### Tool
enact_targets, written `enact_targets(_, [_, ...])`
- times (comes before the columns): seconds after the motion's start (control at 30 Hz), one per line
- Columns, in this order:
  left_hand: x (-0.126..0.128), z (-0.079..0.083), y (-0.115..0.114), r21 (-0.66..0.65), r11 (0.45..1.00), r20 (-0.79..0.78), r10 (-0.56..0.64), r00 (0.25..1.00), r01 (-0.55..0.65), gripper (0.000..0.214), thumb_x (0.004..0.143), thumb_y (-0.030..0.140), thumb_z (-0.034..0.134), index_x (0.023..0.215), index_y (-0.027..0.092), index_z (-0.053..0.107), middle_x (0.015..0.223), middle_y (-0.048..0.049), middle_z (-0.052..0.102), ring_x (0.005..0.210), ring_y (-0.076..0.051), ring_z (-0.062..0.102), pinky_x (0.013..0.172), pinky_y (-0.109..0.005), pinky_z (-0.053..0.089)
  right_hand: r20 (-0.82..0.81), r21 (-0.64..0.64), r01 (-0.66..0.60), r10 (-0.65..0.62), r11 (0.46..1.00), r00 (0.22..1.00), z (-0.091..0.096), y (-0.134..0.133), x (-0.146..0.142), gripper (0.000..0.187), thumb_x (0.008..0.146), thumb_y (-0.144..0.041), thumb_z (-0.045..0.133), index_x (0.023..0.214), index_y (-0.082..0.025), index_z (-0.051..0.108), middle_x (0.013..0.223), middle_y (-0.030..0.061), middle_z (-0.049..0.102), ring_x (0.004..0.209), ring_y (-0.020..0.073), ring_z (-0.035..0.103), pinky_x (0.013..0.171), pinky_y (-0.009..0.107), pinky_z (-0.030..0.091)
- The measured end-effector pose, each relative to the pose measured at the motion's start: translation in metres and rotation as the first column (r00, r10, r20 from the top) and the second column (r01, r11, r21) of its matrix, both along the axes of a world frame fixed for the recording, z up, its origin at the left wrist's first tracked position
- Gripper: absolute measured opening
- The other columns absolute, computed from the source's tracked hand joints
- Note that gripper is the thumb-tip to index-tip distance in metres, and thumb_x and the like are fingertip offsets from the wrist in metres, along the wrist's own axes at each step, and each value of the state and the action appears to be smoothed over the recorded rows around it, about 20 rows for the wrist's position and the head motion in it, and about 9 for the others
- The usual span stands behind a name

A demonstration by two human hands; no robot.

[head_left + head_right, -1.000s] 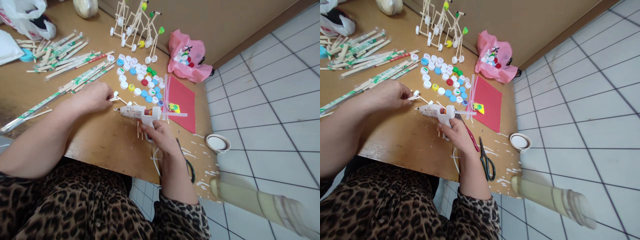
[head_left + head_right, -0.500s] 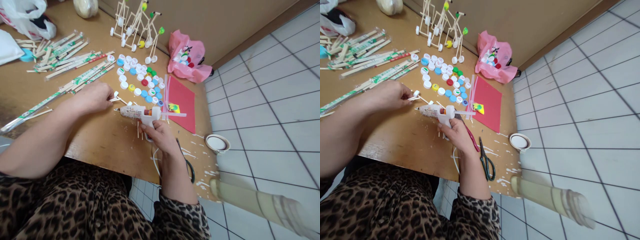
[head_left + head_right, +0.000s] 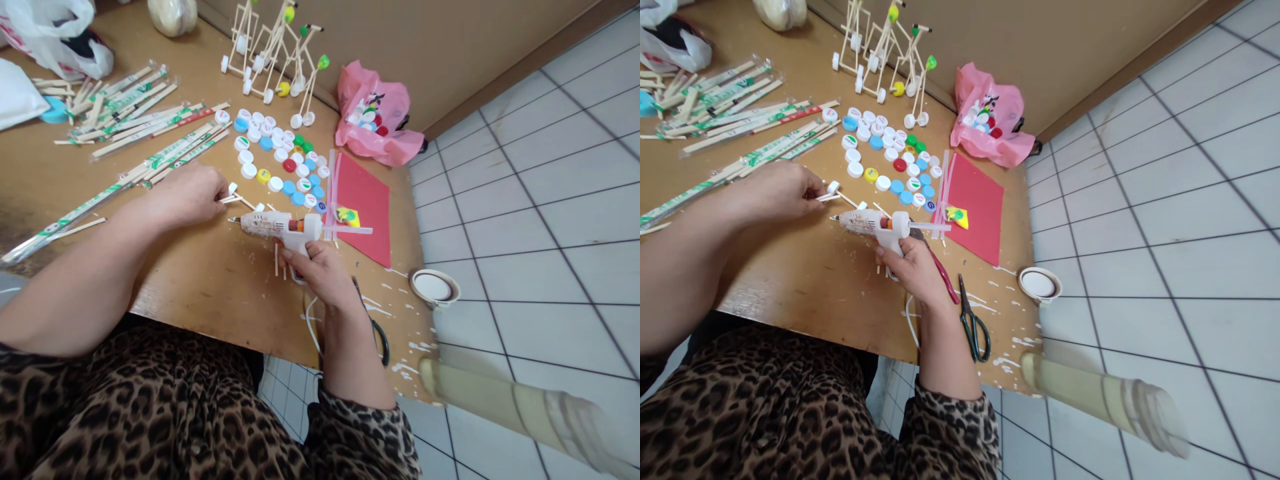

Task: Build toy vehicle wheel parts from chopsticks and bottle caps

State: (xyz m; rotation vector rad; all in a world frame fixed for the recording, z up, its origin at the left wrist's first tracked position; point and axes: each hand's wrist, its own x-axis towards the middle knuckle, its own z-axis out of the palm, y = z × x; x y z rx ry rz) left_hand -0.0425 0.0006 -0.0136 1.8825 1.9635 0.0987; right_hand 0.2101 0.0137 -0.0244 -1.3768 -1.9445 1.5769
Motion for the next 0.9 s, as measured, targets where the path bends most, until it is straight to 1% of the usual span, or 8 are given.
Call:
enact_targets(0.1, [0.0,0.0,0.0,0.013,1.0,-0.003,-0.003,1.0,0.004,0.029,0.082,0.028,0.058,0.096,0.024,0.083,0.087,-0.0117,0.078,0.087,-0.031,0.07,0.073,-0.038,0.046,-0.002,-0.013,0.008,-0.008,1.0,1.0,0.0,0.0,0.0,0.031,0.073,-0.051,0.068,0.069,-0.021,0.061,0.053,-0.0064,0.047,0.05,0.0095,0.038,0.051,0.027,0.03])
enact_targets(0.23, [0.0,0.0,-0.001,0.008,1.0,-0.005,-0.009,1.0,0.009,0.029,0.081,0.028,0.058,0.096,0.026,0.083,0.087,-0.0097,0.079,0.088,-0.03,0.07,0.072,-0.036,0.046,0.005,-0.004,0.008,-0.008,1.0,1.0,0.001,-0.001,-0.001,0.031,0.073,-0.052,0.068,0.067,-0.022,0.06,0.052,-0.0072,0.043,0.05,0.0095,0.037,0.051,0.027,0.029])
enact_targets(0.37, [0.0,0.001,0.0,0.003,1.0,-0.013,-0.003,1.0,0.003,0.03,0.083,0.028,0.057,0.097,0.025,0.083,0.09,-0.0107,0.079,0.09,-0.031,0.071,0.073,-0.037,0.046,-0.003,-0.013,0.005,-0.005,1.0,1.0,0.001,0.0,0.0,0.03,0.073,-0.051,0.069,0.071,-0.022,0.061,0.052,-0.0079,0.043,0.048,0.0092,0.036,0.051,0.027,0.029])
enact_targets(0.47, [0.001,0.002,0.0,-0.009,1.0,-0.016,-0.01,1.0,0.01,0.031,0.083,0.026,0.057,0.099,0.024,0.083,0.089,-0.012,0.078,0.089,-0.031,0.071,0.073,-0.038,0.046,0.0,-0.018,0.01,-0.01,1.0,1.0,0.0,0.001,0.0,0.029,0.073,-0.05,0.069,0.071,-0.021,0.063,0.054,-0.0061,0.048,0.05,0.0097,0.039,0.052,0.027,0.031])
enact_targets(0.57, [0.001,0.004,-0.001,-0.013,1.0,-0.002,-0.009,1.0,0.009,0.031,0.084,0.026,0.057,0.1,0.023,0.083,0.09,-0.0135,0.078,0.09,-0.032,0.071,0.074,-0.039,0.046,0.004,-0.028,-0.006,0.006,1.0,1.0,0.0,0.002,0.001,0.029,0.072,-0.049,0.069,0.07,-0.02,0.066,0.06,-0.0017,0.057,0.054,0.011,0.044,0.054,0.028,0.034])
enact_targets(0.63, [0.001,0.004,-0.001,-0.005,1.0,0.004,-0.006,1.0,0.006,0.03,0.084,0.026,0.057,0.099,0.023,0.083,0.091,-0.0144,0.078,0.09,-0.032,0.07,0.074,-0.04,0.046,-0.003,-0.017,-0.007,0.007,1.0,1.0,0.001,0.002,0.002,0.03,0.072,-0.049,0.07,0.074,-0.019,0.071,0.066,0.0004,0.062,0.057,0.0117,0.046,0.055,0.027,0.034])
enact_targets(0.77, [0.0,0.004,-0.001,-0.004,1.0,0.013,-0.02,1.0,0.02,0.029,0.084,0.028,0.058,0.099,0.026,0.082,0.089,-0.0115,0.079,0.089,-0.03,0.069,0.072,-0.038,0.046,-0.059,0.028,0.051,-0.049,0.998,0.997,0.002,0.0,0.009,0.029,0.075,-0.048,0.071,0.079,-0.02,0.077,0.065,-0.0003,0.06,0.058,0.0119,0.044,0.056,0.027,0.032])
enact_targets(0.9, [0.0,0.003,-0.001,-0.002,1.0,-0.002,-0.018,1.0,0.018,0.03,0.083,0.027,0.058,0.099,0.026,0.082,0.087,-0.0109,0.078,0.088,-0.029,0.068,0.071,-0.037,0.045,-0.141,0.049,0.102,-0.094,0.994,0.986,-0.001,-0.001,0.016,0.028,0.076,-0.048,0.073,0.069,-0.022,0.074,0.064,-0.0001,0.059,0.058,0.0126,0.046,0.056,0.028,0.033])
